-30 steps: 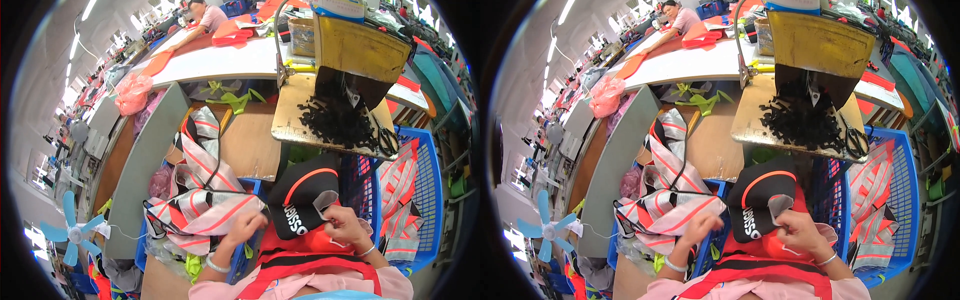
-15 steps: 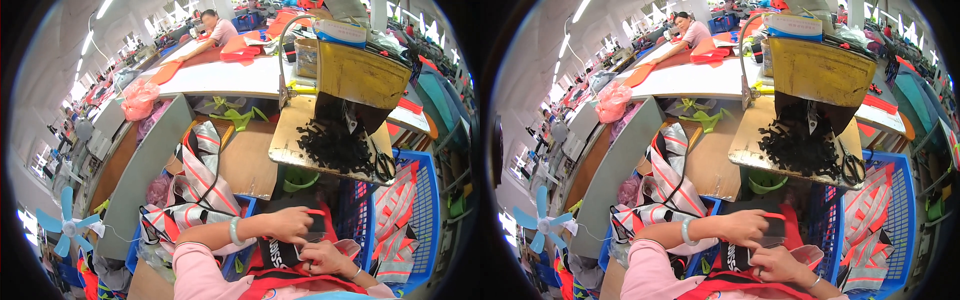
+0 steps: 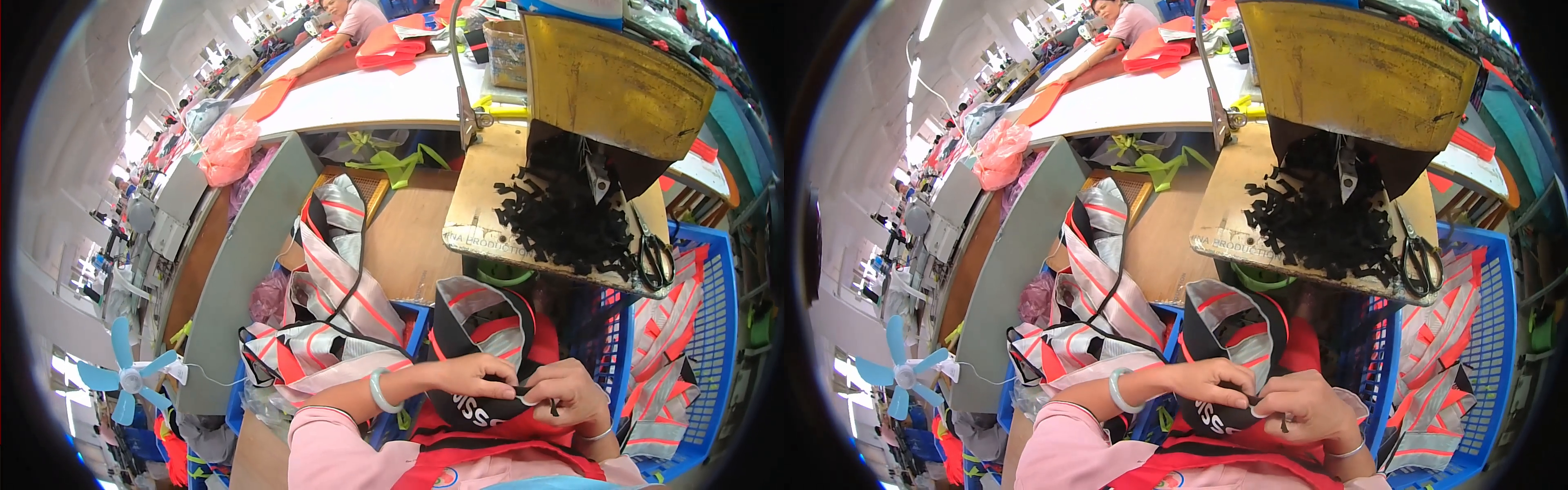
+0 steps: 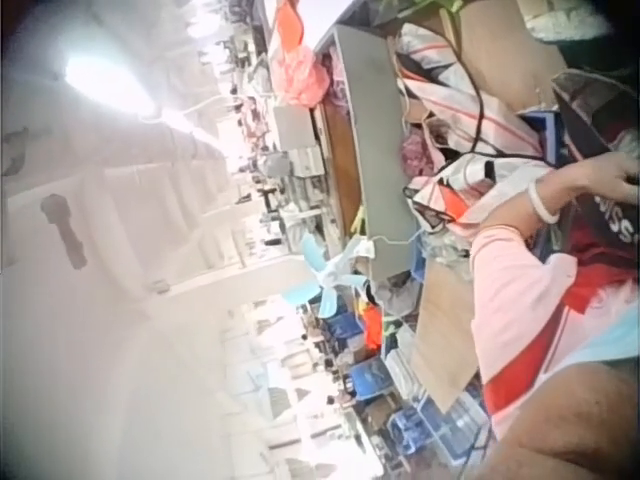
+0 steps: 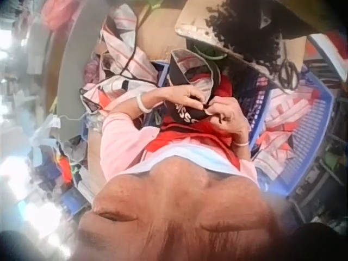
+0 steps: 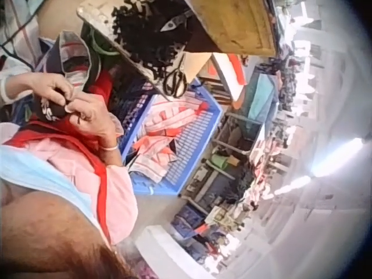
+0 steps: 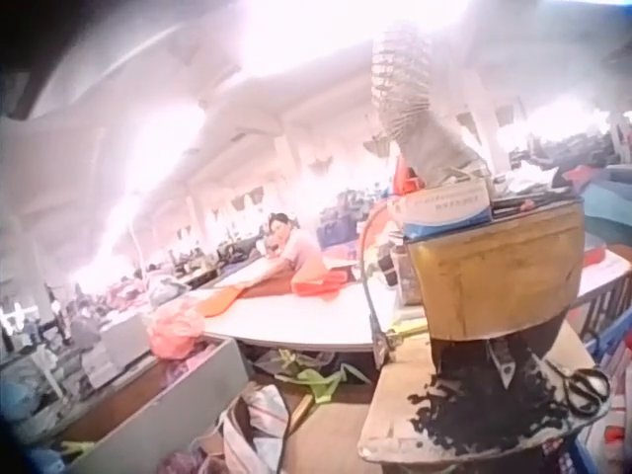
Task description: Trimming excess threads and organizing life vest components at an industrial workstation.
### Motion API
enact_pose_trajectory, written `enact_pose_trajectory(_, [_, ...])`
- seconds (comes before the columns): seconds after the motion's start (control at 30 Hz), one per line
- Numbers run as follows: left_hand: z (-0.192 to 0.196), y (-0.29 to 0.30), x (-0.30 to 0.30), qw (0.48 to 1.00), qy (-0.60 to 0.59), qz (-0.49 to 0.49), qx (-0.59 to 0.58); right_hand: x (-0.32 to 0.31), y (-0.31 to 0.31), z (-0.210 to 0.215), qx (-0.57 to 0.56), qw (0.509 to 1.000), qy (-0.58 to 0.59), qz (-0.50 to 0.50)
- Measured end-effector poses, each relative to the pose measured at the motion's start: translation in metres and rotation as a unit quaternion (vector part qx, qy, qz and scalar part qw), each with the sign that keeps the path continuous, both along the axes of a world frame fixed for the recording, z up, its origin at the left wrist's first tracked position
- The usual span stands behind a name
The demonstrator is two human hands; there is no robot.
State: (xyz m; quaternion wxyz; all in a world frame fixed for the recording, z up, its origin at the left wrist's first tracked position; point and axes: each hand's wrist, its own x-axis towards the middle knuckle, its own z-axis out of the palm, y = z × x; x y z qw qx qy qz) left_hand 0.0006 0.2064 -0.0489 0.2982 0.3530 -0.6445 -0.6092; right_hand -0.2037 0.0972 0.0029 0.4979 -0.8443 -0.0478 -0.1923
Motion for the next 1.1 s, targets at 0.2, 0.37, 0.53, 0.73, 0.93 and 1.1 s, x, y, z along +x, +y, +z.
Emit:
enact_pose_trajectory(0.2, [0.008,-0.033,0.018,0.988,0.061,-0.099,0.106,0.008,-0.02,0.021,-0.041,0.995,-0.057,0.071])
enact_pose_trajectory(0.37, [0.013,-0.007,0.027,0.993,0.069,-0.03,0.087,0.014,-0.024,0.007,-0.093,0.992,-0.058,0.063])
enact_pose_trajectory(0.53, [-0.05,0.025,-0.011,0.994,-0.014,0.101,-0.035,0.027,0.004,-0.015,-0.103,0.994,-0.028,0.027])
enact_pose_trajectory(0.73, [-0.006,0.073,-0.021,0.844,-0.194,0.474,-0.162,0.026,0.006,-0.019,-0.078,0.997,0.016,-0.024])
enact_pose_trajectory(0.93, [-0.008,0.094,-0.032,0.682,-0.327,0.618,-0.212,0.046,0.019,-0.035,0.079,0.991,0.087,-0.06])
enact_pose_trajectory(1.1, [-0.014,0.099,-0.039,0.627,-0.355,0.645,-0.255,0.051,0.027,-0.05,0.026,0.987,0.113,-0.113])
